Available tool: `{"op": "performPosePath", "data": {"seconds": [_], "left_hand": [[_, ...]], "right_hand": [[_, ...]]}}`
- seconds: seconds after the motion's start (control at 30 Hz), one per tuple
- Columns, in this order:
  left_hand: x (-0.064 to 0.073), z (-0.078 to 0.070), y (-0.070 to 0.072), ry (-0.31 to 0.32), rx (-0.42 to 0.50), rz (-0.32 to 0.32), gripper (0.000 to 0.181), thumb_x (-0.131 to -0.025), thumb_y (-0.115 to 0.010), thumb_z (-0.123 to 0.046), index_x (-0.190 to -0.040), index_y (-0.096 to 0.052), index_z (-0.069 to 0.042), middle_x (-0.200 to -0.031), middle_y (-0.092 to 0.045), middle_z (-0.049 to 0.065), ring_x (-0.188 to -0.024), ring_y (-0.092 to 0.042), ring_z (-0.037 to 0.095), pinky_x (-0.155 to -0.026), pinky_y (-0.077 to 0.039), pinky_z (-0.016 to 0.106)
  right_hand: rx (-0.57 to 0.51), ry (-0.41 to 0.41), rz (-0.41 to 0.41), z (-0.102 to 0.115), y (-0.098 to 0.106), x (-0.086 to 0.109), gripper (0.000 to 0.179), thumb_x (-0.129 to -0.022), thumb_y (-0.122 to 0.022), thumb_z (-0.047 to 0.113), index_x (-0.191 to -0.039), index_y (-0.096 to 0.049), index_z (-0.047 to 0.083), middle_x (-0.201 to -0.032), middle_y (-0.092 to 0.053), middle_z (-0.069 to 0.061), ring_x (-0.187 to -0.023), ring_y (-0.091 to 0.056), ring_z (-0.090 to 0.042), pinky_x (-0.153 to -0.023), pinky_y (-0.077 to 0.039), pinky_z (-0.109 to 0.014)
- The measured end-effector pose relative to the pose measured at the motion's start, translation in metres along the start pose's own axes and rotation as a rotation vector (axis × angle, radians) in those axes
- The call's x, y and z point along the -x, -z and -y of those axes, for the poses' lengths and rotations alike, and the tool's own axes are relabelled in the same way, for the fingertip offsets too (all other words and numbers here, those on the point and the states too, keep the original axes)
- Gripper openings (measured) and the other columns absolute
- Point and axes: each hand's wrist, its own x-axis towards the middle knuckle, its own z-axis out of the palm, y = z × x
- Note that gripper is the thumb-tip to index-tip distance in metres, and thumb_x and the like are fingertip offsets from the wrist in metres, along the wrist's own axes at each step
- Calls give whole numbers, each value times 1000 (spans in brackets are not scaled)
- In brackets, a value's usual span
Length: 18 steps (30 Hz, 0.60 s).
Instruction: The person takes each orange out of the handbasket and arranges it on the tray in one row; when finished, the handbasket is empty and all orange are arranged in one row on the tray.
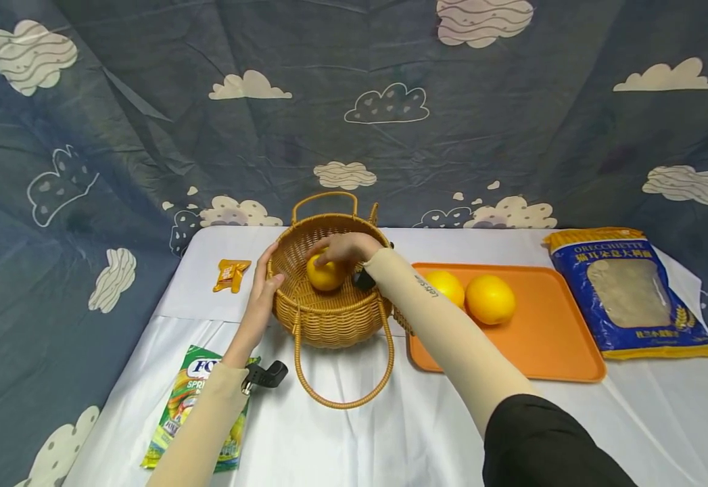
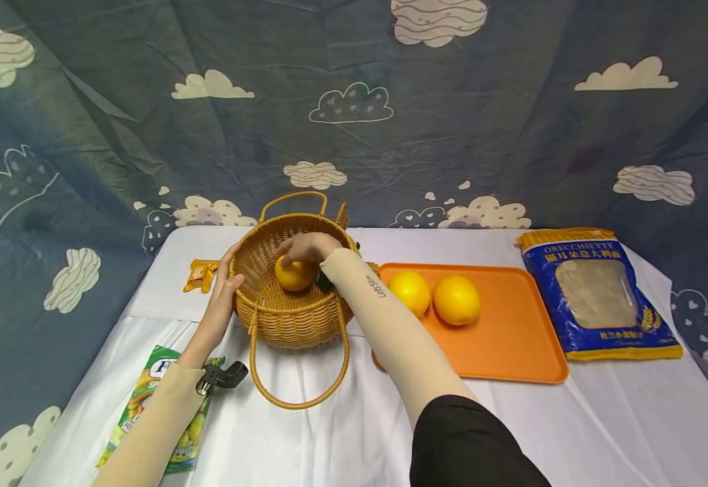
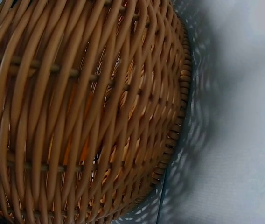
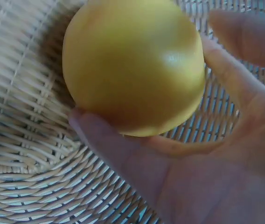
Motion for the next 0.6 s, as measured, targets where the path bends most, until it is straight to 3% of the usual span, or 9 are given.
{"op": "performPosePath", "data": {"seconds": [0.07, 0.2, 0.4, 0.6], "left_hand": [[0, 0, -1, 5, -3, -2, 60, -96, -36, -18, -153, -17, -11, -157, -12, 12, -141, -14, 37, -111, -13, 51], [1, -2, -1, 8, -19, -7, 60, -96, -35, -19, -153, -17, -11, -157, -12, 12, -141, -14, 36, -111, -12, 51], [1, -2, -1, 8, -15, -3, 61, -96, -36, -21, -153, -17, -11, -157, -12, 12, -141, -15, 37, -112, -13, 50], [1, -1, -2, 17, -19, -8, 60, -96, -36, -21, -153, -18, -12, -157, -13, 12, -141, -15, 36, -112, -13, 49]], "right_hand": [[-21, -10, -20, 0, 2, 3, 45, -99, -50, 19, -143, -46, 16, -155, -23, -12, -135, -29, -31, -104, -34, -42], [-153, -4, 19, 1, 10, 15, 44, -99, -50, 18, -142, -46, 17, -149, -28, -9, -119, -44, -32, -91, -46, -50], [-206, 137, 72, 2, 23, 45, 39, -100, -47, 15, -139, -44, 15, -138, -35, -9, -102, -49, -25, -87, -48, -45], [-158, 281, 12, -3, 37, 81, 40, -102, -45, 21, -141, -41, 21, -135, -35, -8, -90, -51, -24, -77, -51, -39]]}}
